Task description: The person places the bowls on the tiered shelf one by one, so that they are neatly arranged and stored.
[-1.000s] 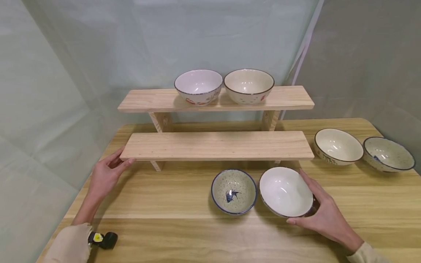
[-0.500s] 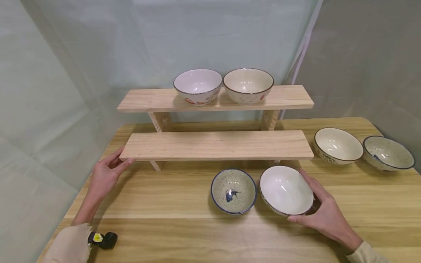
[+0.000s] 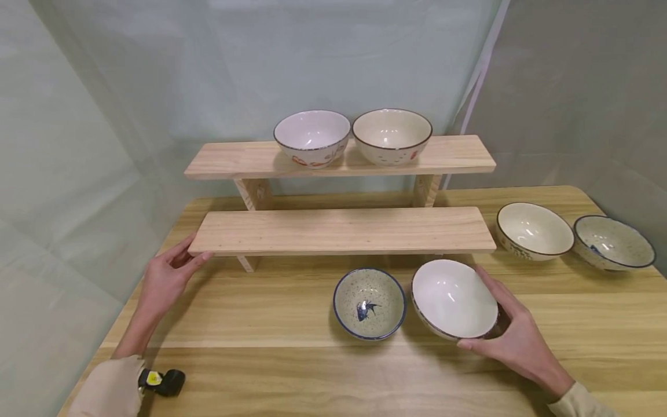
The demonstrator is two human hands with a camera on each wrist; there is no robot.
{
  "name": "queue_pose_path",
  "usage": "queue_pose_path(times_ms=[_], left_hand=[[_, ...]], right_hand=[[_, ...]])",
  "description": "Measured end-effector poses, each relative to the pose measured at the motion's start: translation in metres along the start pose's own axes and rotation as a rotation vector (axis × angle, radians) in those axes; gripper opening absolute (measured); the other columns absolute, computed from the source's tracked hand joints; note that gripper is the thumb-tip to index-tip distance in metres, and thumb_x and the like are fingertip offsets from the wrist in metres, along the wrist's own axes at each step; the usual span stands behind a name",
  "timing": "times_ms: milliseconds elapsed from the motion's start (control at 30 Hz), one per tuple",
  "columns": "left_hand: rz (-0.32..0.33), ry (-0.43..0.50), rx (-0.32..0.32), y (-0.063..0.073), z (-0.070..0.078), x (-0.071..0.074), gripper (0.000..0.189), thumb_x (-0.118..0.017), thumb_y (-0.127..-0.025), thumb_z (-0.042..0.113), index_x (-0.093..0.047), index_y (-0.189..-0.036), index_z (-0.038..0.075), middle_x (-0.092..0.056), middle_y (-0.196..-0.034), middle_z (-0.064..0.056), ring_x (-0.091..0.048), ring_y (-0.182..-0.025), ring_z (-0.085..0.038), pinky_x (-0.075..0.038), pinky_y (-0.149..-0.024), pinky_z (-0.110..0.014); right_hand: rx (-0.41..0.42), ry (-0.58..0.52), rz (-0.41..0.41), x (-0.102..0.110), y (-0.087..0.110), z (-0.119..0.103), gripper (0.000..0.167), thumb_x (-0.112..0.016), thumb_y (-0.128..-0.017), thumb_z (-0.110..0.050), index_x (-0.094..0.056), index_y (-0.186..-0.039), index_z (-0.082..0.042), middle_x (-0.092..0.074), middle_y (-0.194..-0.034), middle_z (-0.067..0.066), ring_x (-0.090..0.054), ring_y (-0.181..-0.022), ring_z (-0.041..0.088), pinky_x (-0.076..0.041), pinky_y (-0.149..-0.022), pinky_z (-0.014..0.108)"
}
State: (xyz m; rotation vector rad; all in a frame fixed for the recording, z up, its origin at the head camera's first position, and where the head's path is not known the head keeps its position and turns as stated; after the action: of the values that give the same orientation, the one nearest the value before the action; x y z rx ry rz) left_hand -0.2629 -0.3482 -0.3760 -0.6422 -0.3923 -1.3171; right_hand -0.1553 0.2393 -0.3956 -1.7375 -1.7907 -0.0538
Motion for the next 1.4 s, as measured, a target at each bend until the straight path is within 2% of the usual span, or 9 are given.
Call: queue_pose_path(times_ms=[100,300,500,667,767,933,1233,1400], left_hand=[[0.003,-0.014,0.006,0.000,0.000,0.000,0.070,-0.070,-0.101,0.035,-0.043,-0.156,0.000,-0.054,-0.143,-0.030,-0.058,-0.118,-0.008,-0.044,-0.078,-0.004],[0.003,-0.018,0.005,0.001,0.001,0.000,0.071,-0.070,-0.101,0.036,-0.042,-0.156,-0.001,-0.054,-0.144,-0.030,-0.058,-0.125,-0.027,-0.043,-0.079,-0.004],[0.005,-0.021,0.002,0.000,0.002,0.000,0.071,-0.069,-0.102,0.036,-0.043,-0.155,-0.002,-0.054,-0.143,-0.030,-0.058,-0.125,-0.028,-0.043,-0.079,-0.004],[0.007,-0.027,0.005,0.000,0.001,0.000,0.071,-0.070,-0.101,0.036,-0.043,-0.156,-0.001,-0.054,-0.143,-0.031,-0.058,-0.125,-0.032,-0.043,-0.078,-0.004],[0.006,-0.028,0.005,0.000,0.000,0.000,0.071,-0.070,-0.101,0.036,-0.043,-0.156,-0.001,-0.054,-0.143,-0.031,-0.058,-0.126,-0.034,-0.043,-0.078,-0.004],[0.009,-0.034,0.006,0.001,0.001,0.000,0.071,-0.070,-0.101,0.036,-0.043,-0.156,0.000,-0.055,-0.142,-0.030,-0.059,-0.125,-0.031,-0.043,-0.078,-0.004],[0.006,-0.022,0.002,0.001,0.002,0.000,0.070,-0.070,-0.101,0.036,-0.044,-0.155,-0.001,-0.056,-0.142,-0.030,-0.060,-0.120,-0.017,-0.044,-0.078,-0.004],[0.006,-0.011,-0.003,0.001,0.002,0.000,0.070,-0.070,-0.101,0.034,-0.043,-0.155,-0.001,-0.055,-0.142,-0.030,-0.060,-0.122,-0.021,-0.044,-0.078,-0.004]], right_hand=[[-0.001,-0.025,0.003,0.001,-0.001,-0.001,0.128,-0.097,-0.051,0.011,-0.036,-0.162,-0.008,-0.043,-0.149,-0.012,-0.046,-0.125,0.000,-0.040,-0.097,0.010],[0.007,-0.067,0.008,0.002,-0.003,-0.004,0.126,-0.095,-0.052,0.016,-0.034,-0.161,-0.002,-0.042,-0.154,-0.004,-0.046,-0.128,0.002,-0.041,-0.098,0.012],[0.019,-0.153,0.011,0.004,-0.005,-0.007,0.124,-0.090,-0.054,0.024,-0.032,-0.161,0.001,-0.039,-0.158,0.009,-0.046,-0.130,0.004,-0.042,-0.099,0.014],[0.026,-0.265,0.009,0.004,-0.007,-0.009,0.123,-0.085,-0.055,0.029,-0.030,-0.161,0.002,-0.042,-0.153,0.001,-0.048,-0.129,0.006,-0.044,-0.099,0.016],[0.032,-0.295,0.008,0.004,-0.007,-0.010,0.122,-0.084,-0.055,0.030,-0.030,-0.161,0.001,-0.042,-0.154,-0.001,-0.049,-0.129,0.006,-0.044,-0.099,0.017],[0.040,-0.343,0.010,0.006,-0.009,-0.012,0.121,-0.081,-0.056,0.032,-0.030,-0.161,0.001,-0.041,-0.156,0.001,-0.050,-0.129,0.007,-0.046,-0.098,0.018],[0.043,-0.412,0.020,0.012,-0.015,-0.016,0.120,-0.077,-0.055,0.036,-0.030,-0.161,0.003,-0.040,-0.158,0.004,-0.051,-0.129,0.008,-0.047,-0.098,0.021],[0.050,-0.433,0.029,0.016,-0.020,-0.019,0.121,-0.077,-0.054,0.037,-0.031,-0.161,0.002,-0.031,-0.163,0.012,-0.048,-0.133,0.009,-0.045,-0.099,0.022]])
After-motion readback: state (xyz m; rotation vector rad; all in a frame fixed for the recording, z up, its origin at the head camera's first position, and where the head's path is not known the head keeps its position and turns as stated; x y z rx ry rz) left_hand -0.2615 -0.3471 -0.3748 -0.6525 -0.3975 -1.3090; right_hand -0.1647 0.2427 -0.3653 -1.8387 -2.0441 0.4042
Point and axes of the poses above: each hand's wrist, its own y-axis away from the middle knuckle, its own x-axis out of the back of the hand, z = x × y, the point moved 8 cm from there along -y, towards the middle knuckle
